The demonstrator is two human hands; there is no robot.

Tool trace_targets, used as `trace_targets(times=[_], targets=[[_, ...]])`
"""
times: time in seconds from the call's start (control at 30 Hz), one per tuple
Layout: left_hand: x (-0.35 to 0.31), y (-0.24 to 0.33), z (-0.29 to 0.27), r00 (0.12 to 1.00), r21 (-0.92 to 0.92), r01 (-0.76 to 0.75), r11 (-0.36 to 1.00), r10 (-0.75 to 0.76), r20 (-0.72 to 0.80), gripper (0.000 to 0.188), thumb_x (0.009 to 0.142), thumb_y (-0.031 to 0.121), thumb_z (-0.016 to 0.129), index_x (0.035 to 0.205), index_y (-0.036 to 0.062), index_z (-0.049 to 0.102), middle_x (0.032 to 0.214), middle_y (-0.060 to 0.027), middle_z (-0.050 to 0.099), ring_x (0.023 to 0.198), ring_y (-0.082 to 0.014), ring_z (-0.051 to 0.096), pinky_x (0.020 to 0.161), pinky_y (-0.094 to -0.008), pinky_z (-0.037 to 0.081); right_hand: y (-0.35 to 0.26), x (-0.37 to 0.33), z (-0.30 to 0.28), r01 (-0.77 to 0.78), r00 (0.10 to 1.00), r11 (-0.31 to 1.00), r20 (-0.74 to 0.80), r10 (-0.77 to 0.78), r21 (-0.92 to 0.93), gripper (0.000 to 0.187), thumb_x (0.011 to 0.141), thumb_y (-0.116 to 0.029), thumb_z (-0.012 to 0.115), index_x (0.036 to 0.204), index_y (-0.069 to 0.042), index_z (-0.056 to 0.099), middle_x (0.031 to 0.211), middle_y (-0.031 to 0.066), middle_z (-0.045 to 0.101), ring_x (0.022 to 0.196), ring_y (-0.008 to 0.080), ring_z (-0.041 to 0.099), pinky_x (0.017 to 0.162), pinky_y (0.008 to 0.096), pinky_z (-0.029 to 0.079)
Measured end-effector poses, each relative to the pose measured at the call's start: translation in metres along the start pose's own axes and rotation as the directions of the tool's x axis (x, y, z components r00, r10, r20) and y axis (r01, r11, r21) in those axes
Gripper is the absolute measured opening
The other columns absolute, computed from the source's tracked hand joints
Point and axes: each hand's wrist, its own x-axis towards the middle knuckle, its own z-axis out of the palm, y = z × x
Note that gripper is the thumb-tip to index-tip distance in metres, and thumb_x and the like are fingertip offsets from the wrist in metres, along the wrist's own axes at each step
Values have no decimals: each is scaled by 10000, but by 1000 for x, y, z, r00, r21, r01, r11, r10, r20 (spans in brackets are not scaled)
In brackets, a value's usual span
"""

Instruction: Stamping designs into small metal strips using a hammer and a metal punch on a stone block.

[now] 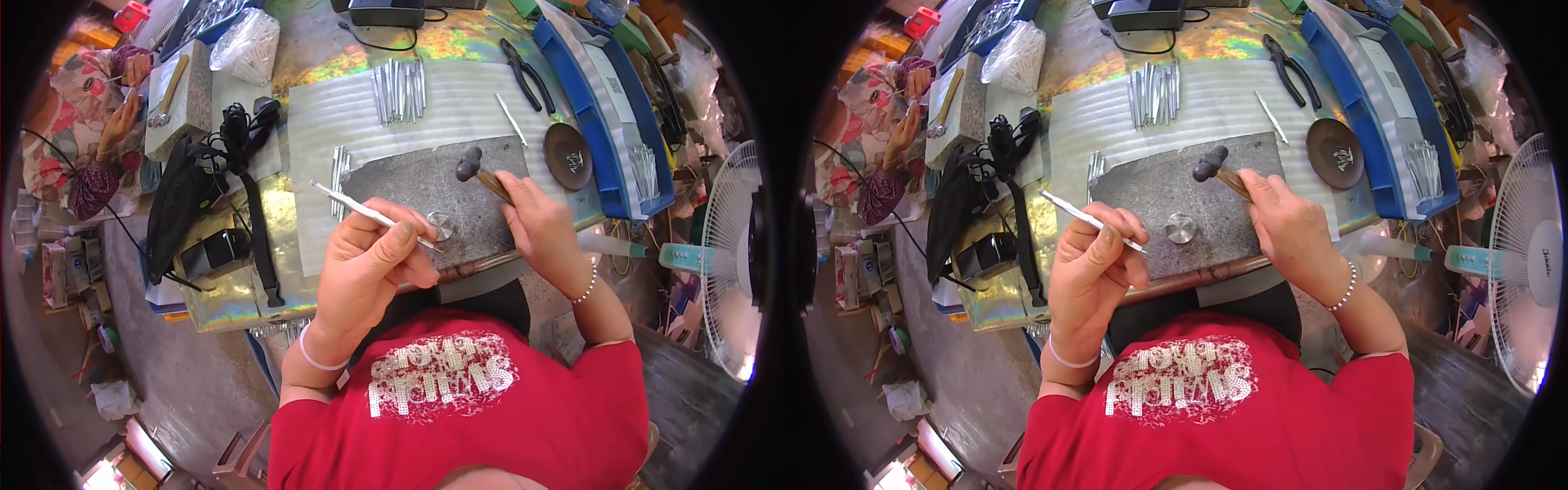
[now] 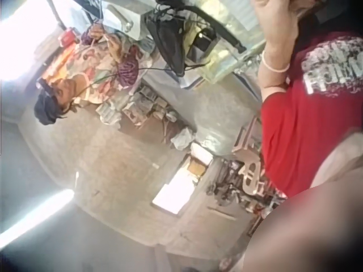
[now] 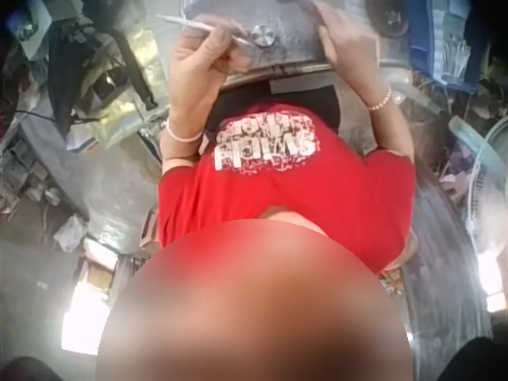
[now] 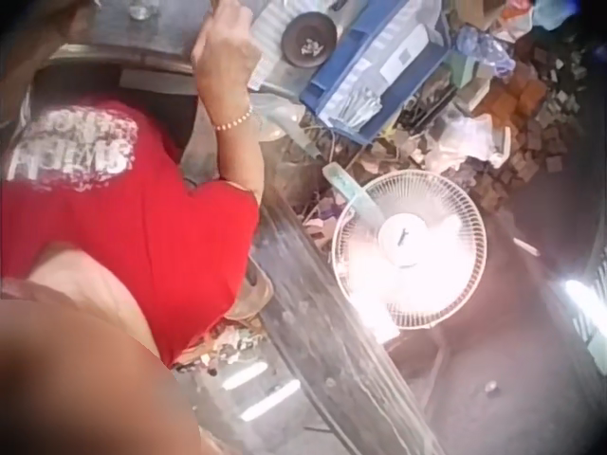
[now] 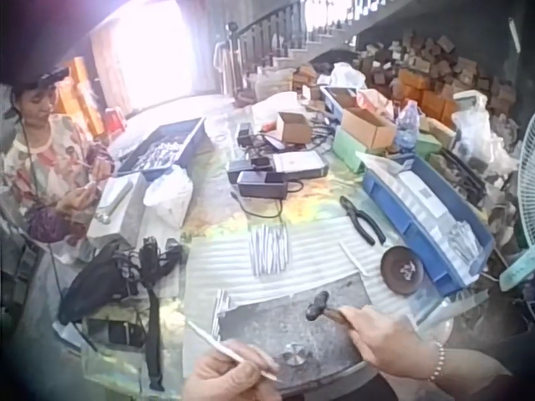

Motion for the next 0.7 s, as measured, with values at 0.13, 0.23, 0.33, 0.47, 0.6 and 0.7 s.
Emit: trace_targets(times=[0.13,0.23,0.33,0.47,0.6,0.7], targets=[[2,-1,-1,999,-75,48,996,-49,-12,103,927,95,559,983,9,549,896,-126,641,622,-146,644,553,-234,541,-1,6,2,15,1000,997,27,-13,-75,358,800,-57,603,1148,-19,525,907,156,542,790,333,581,648,416,482],[6,-2,-2,998,-25,44,999,-45,-38,140,920,83,566,1037,18,526,874,-126,646,617,-149,643,547,-233,534,17,18,-9,73,997,997,17,-74,18,313,807,-87,601,1105,-14,543,939,172,567,848,332,582,700,422,473],[6,-2,1,995,73,47,996,-40,-93,230,907,69,580,1110,24,483,849,-130,649,612,-162,644,545,-236,527,58,49,-16,-81,994,991,-60,87,105,232,824,-122,588,1017,4,565,895,180,598,823,340,599,713,407,474],[3,-5,5,996,278,37,960,-14,-85,257,923,78,555,1146,17,442,848,-144,647,634,-184,647,567,-249,534,118,86,4,-151,988,988,-26,151,-24,231,832,-180,586,944,22,588,793,178,637,768,306,635,713,379,482],[-7,-7,-1,991,541,-86,837,125,-37,198,964,153,509,1051,-24,523,878,-128,640,673,-151,643,608,-250,525,141,113,35,-293,956,955,16,294,-44,274,704,-232,616,827,12,625,793,232,633,811,384,620,725,452,485],[-7,-7,-7,983,659,-153,736,182,24,207,949,122,536,1073,-43,536,850,-111,640,646,-123,622,582,-222,497,149,120,35,-310,947,950,76,311,-24,228,699,-199,615,799,5,633,770,223,632,783,373,624,709,430,490]])
